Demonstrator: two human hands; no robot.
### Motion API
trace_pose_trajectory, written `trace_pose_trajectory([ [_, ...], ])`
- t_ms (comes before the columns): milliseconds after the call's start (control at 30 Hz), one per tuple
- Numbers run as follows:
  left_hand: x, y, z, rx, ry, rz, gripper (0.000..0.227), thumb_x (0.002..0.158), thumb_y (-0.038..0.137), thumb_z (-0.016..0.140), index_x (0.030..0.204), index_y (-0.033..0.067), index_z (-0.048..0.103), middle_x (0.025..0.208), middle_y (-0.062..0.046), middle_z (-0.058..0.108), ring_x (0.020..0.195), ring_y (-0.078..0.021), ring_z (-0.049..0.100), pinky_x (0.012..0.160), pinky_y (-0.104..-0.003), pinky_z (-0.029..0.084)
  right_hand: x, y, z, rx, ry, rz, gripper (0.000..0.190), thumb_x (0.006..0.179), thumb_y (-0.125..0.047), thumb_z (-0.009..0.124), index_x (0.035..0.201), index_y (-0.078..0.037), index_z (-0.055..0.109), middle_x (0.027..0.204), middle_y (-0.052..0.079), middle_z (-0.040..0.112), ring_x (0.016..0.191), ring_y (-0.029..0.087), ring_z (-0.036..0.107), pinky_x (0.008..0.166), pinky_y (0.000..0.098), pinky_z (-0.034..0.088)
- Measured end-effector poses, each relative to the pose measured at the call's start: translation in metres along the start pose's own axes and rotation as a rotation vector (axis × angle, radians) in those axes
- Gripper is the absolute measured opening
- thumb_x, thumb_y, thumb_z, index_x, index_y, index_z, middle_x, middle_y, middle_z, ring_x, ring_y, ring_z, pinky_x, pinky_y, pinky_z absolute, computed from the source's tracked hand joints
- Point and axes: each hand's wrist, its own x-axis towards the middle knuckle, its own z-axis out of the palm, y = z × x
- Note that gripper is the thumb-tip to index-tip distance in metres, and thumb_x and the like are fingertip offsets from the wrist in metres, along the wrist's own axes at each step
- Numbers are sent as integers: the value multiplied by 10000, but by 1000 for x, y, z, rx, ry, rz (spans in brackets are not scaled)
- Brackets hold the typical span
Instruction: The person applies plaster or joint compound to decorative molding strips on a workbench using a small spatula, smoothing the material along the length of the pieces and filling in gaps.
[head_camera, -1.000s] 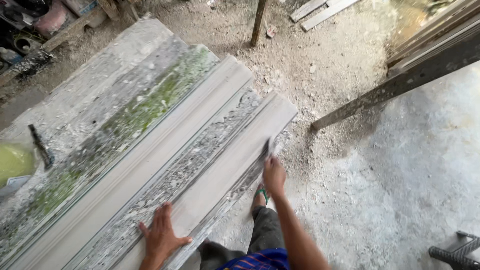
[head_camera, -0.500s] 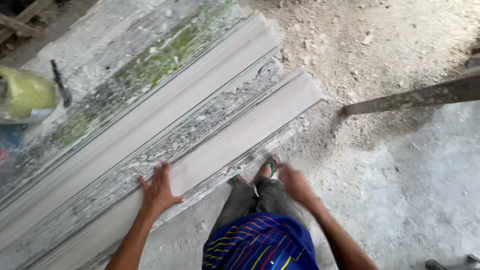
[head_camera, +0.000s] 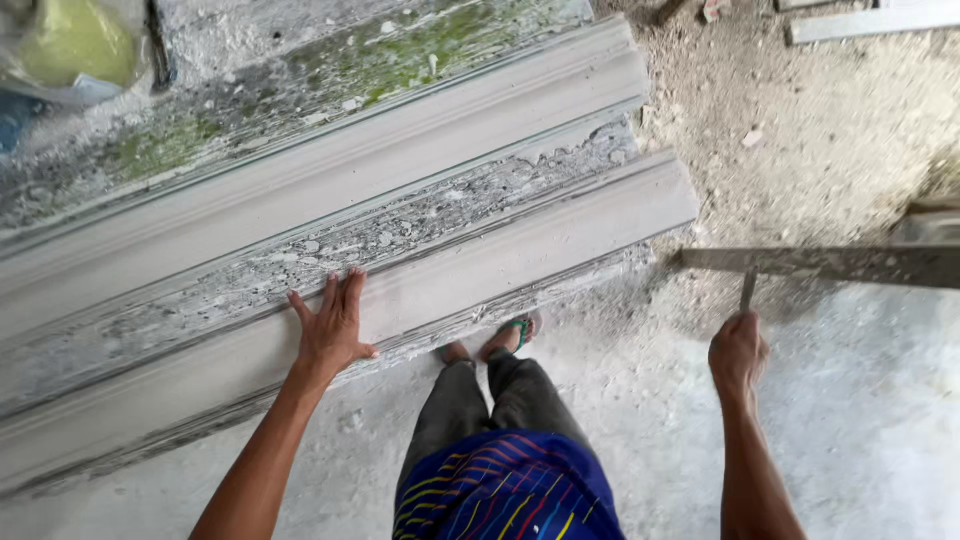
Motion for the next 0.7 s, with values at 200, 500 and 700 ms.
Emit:
trace_pose_trajectory([
  [200,3,0,-8,-70,-46,-7,1524,470,417,1018,1664,197,99,1685,-94,302,1551,-371,256,1057,-920,35,-51,-179,-55,887,85,-391,365,1031,-124,477,1317,1,665,1197,282,701,1063,427,696,890,504,563],
  [500,-1,-5,5,-83,-66,13,1520,504,449,1013,1668,229,60,1716,-74,217,1562,-394,191,1057,-910,4,50,95,-26,-160,-83,-162,303,1040,-285,533,1302,-261,681,1104,-11,722,926,157,742,826,336,581],
  [700,2,11,28,106,167,90,1693,313,613,1034,1656,210,87,1706,-88,211,1503,-445,276,1003,-905,173,7,118,-63,1810,75,471,518,1050,-192,586,1547,-127,457,1163,-24,581,866,77,569,665,213,492],
])
